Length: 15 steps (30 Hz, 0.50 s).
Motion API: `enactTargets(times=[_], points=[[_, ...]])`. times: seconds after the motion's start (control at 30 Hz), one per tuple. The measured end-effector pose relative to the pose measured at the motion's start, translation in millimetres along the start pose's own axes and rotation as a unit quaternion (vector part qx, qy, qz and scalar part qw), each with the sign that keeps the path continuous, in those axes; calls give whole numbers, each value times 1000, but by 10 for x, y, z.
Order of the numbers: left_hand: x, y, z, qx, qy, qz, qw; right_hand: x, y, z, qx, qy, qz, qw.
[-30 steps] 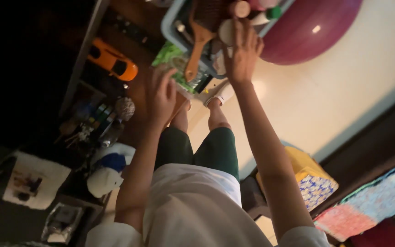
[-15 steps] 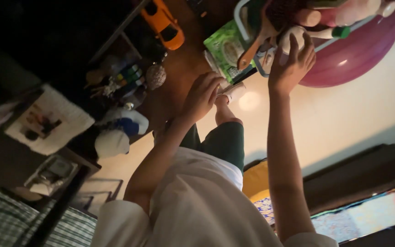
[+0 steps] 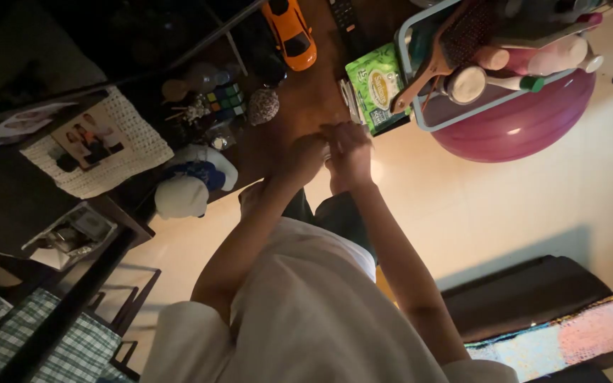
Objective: The recorder organizes various personal care and cosmetic items into a plastic tray.
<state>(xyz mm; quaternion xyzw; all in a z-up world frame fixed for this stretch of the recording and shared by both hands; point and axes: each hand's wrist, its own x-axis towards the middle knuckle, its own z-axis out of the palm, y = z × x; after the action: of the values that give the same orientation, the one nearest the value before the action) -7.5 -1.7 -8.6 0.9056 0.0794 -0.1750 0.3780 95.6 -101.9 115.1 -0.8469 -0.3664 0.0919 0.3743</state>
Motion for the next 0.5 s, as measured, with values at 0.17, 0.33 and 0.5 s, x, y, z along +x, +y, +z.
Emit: enactTargets(times=[0.17,0.33,0.5], points=[[-539,-83,-242,68,149,-25,986,-68,261,481,36,-27,-20,999],[-1017,-260,-412,111,203,-91,968,164,151,1154,52,-74,-115,989],[-1258,-364,-492,-6,214,-147,966,469,-56,1643,129,-59,83,986]])
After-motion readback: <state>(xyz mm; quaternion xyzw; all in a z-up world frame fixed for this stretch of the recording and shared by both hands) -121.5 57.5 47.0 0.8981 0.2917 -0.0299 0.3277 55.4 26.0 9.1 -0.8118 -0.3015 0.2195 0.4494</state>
